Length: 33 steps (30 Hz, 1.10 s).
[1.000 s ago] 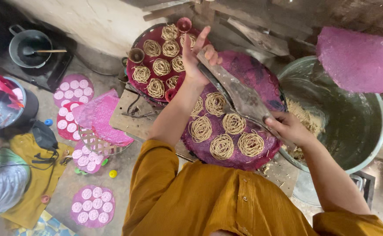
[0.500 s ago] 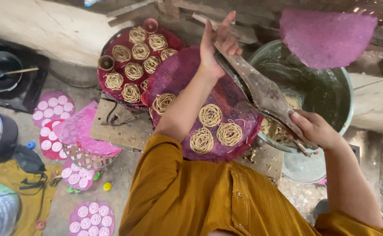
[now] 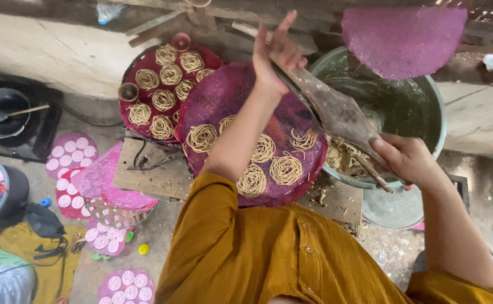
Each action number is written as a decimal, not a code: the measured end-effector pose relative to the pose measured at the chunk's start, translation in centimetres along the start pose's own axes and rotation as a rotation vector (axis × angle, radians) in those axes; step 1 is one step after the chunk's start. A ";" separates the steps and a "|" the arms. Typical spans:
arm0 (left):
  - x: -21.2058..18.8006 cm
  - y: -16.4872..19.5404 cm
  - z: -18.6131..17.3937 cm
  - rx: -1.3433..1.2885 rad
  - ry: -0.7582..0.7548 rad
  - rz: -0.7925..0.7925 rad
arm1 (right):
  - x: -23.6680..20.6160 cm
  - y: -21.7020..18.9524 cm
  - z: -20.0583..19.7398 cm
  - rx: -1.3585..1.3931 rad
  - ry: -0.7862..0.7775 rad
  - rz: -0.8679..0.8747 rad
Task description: The person operates a manual wooden lever noodle press, scooping dough from a large basin into the press cylinder and squeezing it so strands extrude onto round trays, forming noodle nests. They periodically reload the press, reposition trays, and at one point walk across the work area to reach another tray.
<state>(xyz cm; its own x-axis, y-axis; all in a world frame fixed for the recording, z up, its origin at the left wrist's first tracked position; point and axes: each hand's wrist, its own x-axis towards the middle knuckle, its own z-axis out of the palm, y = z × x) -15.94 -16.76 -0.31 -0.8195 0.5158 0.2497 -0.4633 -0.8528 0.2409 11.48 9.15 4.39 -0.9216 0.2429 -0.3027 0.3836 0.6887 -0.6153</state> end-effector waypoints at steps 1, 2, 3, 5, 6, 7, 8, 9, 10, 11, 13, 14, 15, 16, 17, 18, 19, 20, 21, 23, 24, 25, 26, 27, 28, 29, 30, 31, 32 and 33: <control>0.5 0.6 0.5 0.003 -0.012 0.013 | 0.3 -0.3 0.4 -0.021 0.005 -0.004; 0.5 1.3 0.9 0.011 -0.031 0.010 | 0.4 -0.6 0.8 -0.041 0.014 -0.011; 0.1 2.3 1.2 0.022 -0.050 0.008 | 0.4 -0.7 1.2 -0.006 0.015 -0.085; -1.0 2.4 1.7 0.037 -0.074 -0.004 | -0.3 -0.5 2.1 0.064 0.009 -0.229; -1.7 2.3 1.9 0.043 -0.083 -0.010 | -0.7 -0.4 2.1 0.036 -0.012 -0.148; -2.4 2.1 2.0 0.049 -0.090 -0.014 | -1.2 -0.2 1.9 0.008 -0.035 -0.068; -2.9 1.6 2.1 0.034 -0.057 -0.023 | -1.7 0.0 1.5 -0.021 -0.063 0.013; -3.2 0.8 2.1 0.018 -0.021 -0.029 | -2.1 0.1 1.1 -0.028 -0.028 -0.034; -3.3 0.2 2.2 0.000 0.015 -0.034 | -2.5 0.2 0.5 -0.037 0.007 -0.082; -3.1 -0.3 2.3 -0.011 0.013 -0.031 | -2.7 0.1 0.0 -0.048 0.042 -0.129; -2.3 -0.6 2.5 -0.035 0.010 -0.027 | -2.6 -0.3 -0.4 -0.001 0.074 -0.116; -1.7 -0.3 2.6 -0.031 -0.020 -0.018 | -2.4 -0.7 -0.5 0.023 0.097 -0.110; -1.1 0.2 2.8 -0.027 -0.053 -0.011 | -2.0 -1.0 -0.4 0.002 0.103 -0.134; -0.8 0.7 3.0 -0.021 -0.088 -0.006 | -1.6 -1.4 -0.1 -0.018 0.112 -0.158; -0.6 1.3 3.2 -0.001 -0.092 0.003 | -1.3 -1.7 0.2 -0.036 0.121 -0.181; -0.5 2.0 3.4 0.021 -0.097 0.012 | -1.0 -2.0 0.6 -0.015 0.119 -0.185; -0.5 2.7 3.7 0.044 -0.099 0.021 | -0.6 -2.2 1.2 0.007 0.116 -0.190; -0.7 3.3 3.9 0.055 -0.082 0.023 | -0.4 -2.3 1.7 0.030 0.110 -0.194; -1.2 3.7 3.9 0.065 -0.062 0.026 | -0.2 -2.2 2.2 0.047 0.096 -0.205; -2.2 4.0 4.0 0.090 -0.016 0.025 | -0.2 -1.9 3.2 0.083 0.061 -0.227; -2.8 4.0 3.8 0.104 0.014 0.021 | -0.4 -1.6 3.6 0.077 0.044 -0.210; -3.4 3.8 3.7 0.117 0.045 0.016 | -0.6 -1.2 3.9 0.070 0.025 -0.192; -4.0 3.4 3.3 0.134 0.033 0.020 | -0.9 -0.8 4.2 0.062 0.004 -0.173; -4.5 3.0 2.9 0.149 0.021 0.024 | -1.3 -0.4 4.4 0.112 -0.015 -0.162; -4.9 2.4 2.6 0.164 0.007 0.029 | -1.8 0.1 4.5 0.161 -0.033 -0.151; -5.2 1.7 2.1 0.132 0.019 0.008 | -2.2 0.5 4.6 0.211 -0.050 -0.140; -5.3 0.9 1.6 0.098 0.030 -0.013 | -2.7 1.0 4.7 0.180 -0.048 -0.063; -5.3 0.1 1.1 0.064 0.038 -0.033 | -3.1 1.3 4.7 0.149 -0.045 0.014; -5.2 -0.7 0.5 0.048 0.048 -0.042 | -3.4 1.7 4.7 0.116 -0.040 0.090; -5.0 -1.6 0.0 0.031 0.057 -0.052 | -3.6 1.9 4.7 0.129 -0.025 0.075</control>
<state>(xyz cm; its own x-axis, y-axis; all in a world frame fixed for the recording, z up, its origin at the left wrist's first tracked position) -11.08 -18.02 -1.95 -0.8127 0.5533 0.1828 -0.4959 -0.8214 0.2817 15.82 6.36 0.86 -0.8891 0.2723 -0.3679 0.4569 0.5755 -0.6783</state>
